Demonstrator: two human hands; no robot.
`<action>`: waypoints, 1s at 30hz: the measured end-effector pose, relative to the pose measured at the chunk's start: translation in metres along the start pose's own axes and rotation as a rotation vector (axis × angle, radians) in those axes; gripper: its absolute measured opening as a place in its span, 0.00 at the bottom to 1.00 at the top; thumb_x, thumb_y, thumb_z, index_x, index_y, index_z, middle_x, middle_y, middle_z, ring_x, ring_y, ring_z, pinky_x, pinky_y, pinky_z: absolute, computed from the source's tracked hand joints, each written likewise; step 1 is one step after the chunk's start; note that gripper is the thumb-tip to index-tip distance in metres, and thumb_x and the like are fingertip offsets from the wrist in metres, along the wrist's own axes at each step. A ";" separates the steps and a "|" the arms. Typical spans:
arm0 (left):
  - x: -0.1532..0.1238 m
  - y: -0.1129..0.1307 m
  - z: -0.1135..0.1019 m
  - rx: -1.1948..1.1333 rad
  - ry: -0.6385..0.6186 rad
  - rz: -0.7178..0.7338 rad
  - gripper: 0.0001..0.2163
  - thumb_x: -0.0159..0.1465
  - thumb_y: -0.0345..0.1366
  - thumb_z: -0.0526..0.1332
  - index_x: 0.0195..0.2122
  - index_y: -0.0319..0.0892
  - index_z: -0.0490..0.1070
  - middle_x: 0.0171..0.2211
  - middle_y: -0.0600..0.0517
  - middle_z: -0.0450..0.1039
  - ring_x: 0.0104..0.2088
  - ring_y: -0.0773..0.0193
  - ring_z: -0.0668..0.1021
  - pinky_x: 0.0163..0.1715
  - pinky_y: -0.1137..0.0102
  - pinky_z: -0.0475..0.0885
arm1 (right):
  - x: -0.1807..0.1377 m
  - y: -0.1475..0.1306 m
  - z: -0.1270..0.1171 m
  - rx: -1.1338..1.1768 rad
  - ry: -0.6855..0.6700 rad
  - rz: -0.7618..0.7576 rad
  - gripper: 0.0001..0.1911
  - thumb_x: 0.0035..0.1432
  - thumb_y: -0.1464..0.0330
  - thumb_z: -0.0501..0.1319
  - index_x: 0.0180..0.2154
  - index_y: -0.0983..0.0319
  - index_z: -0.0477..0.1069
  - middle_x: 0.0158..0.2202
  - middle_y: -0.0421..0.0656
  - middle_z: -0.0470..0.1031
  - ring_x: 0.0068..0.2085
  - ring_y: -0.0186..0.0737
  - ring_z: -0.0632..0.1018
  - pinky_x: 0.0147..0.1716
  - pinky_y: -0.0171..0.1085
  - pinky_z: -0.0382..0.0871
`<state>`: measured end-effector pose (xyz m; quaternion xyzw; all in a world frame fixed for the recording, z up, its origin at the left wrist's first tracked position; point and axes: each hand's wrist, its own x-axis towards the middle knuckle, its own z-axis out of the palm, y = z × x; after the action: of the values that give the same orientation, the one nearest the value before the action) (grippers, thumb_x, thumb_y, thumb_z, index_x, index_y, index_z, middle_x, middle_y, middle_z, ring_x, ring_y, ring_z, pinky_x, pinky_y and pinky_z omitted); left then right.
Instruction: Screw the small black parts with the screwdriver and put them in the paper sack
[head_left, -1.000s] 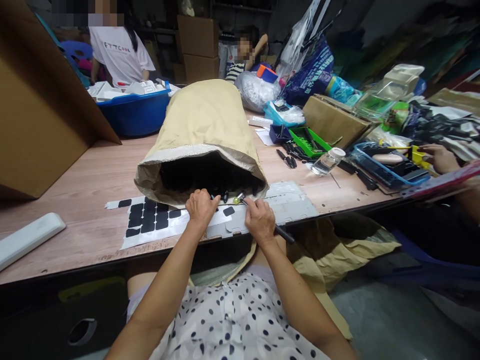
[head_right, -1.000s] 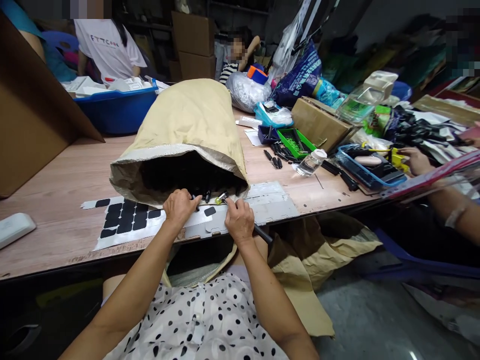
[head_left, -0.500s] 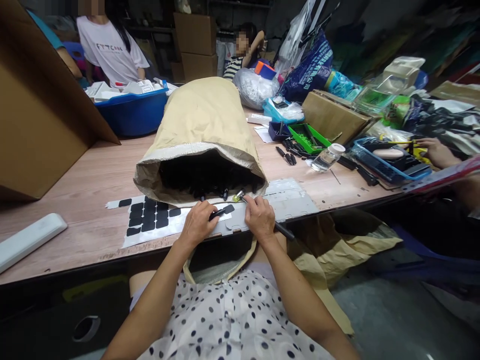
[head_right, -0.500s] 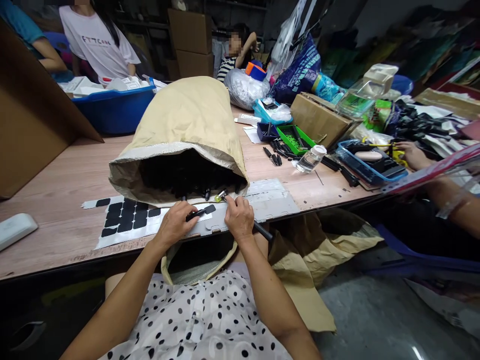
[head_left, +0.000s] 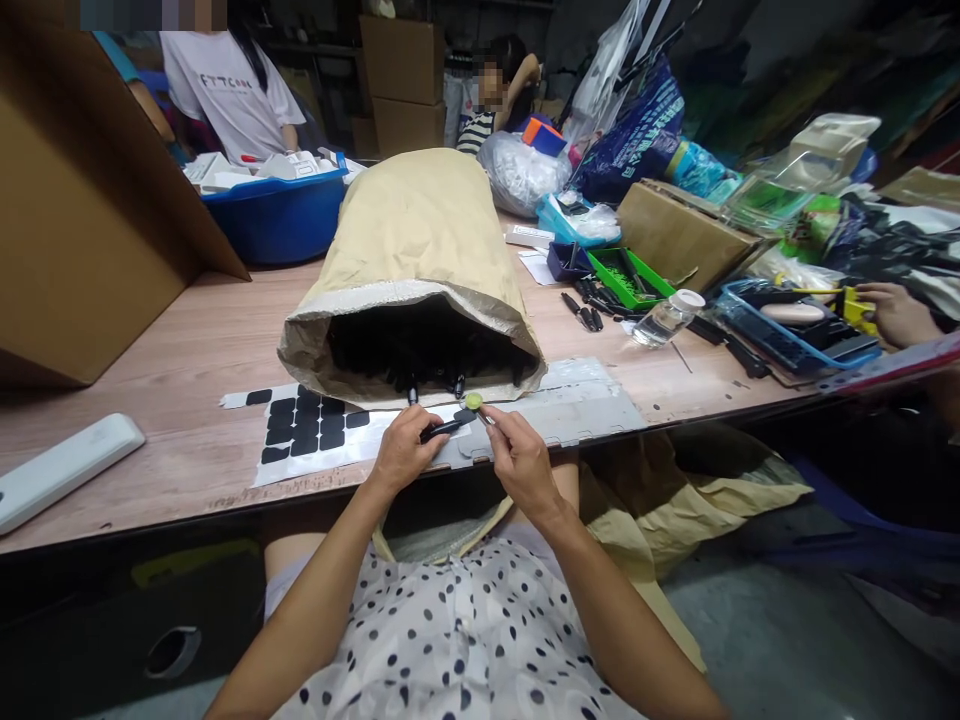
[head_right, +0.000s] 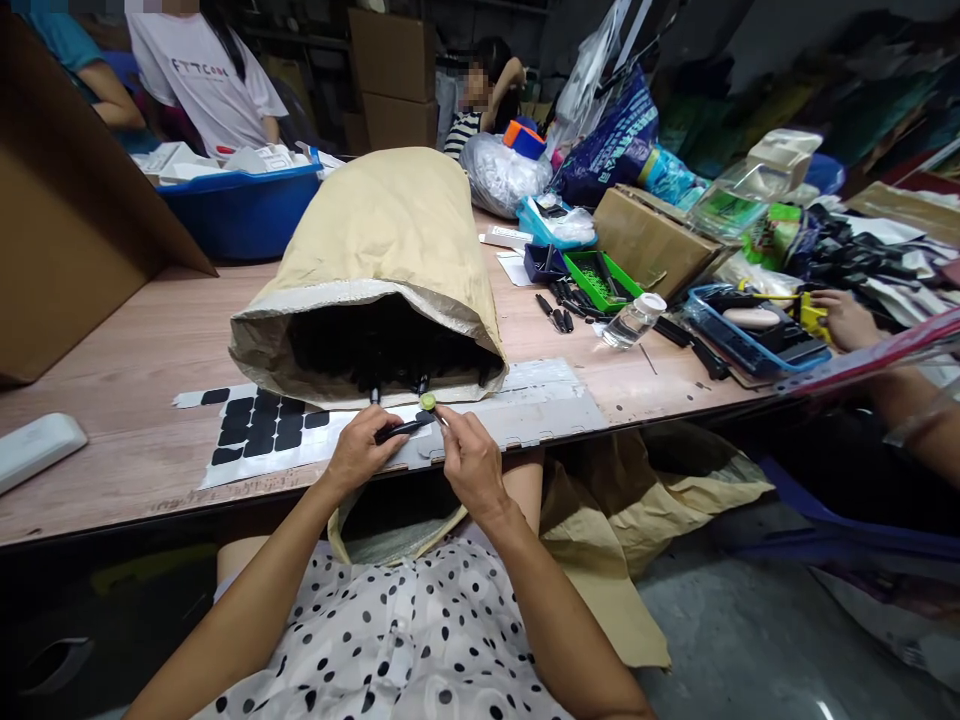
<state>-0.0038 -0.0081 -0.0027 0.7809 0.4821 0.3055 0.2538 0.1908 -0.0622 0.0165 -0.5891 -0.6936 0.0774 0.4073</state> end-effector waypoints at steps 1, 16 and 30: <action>0.000 0.001 0.000 -0.005 -0.002 -0.007 0.04 0.60 0.32 0.65 0.37 0.44 0.76 0.34 0.52 0.74 0.38 0.60 0.76 0.41 0.67 0.72 | -0.002 -0.005 -0.001 0.015 -0.011 0.002 0.19 0.68 0.71 0.51 0.54 0.57 0.74 0.40 0.44 0.78 0.41 0.39 0.78 0.43 0.35 0.73; 0.001 0.005 0.000 -0.041 -0.008 -0.063 0.04 0.58 0.31 0.66 0.35 0.44 0.76 0.32 0.53 0.73 0.37 0.61 0.75 0.40 0.67 0.71 | -0.008 -0.024 0.000 0.014 -0.095 -0.051 0.19 0.68 0.70 0.51 0.54 0.58 0.75 0.36 0.43 0.77 0.37 0.37 0.78 0.39 0.33 0.72; 0.001 0.007 0.001 0.025 0.006 -0.036 0.02 0.57 0.32 0.65 0.32 0.44 0.74 0.32 0.52 0.73 0.35 0.61 0.75 0.38 0.67 0.72 | 0.018 0.039 -0.001 -0.446 -0.044 -0.010 0.18 0.63 0.74 0.54 0.48 0.56 0.78 0.33 0.43 0.73 0.37 0.42 0.73 0.37 0.36 0.65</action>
<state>0.0015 -0.0106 0.0017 0.7744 0.5003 0.2972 0.2483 0.2213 -0.0351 0.0024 -0.6593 -0.7051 -0.0674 0.2521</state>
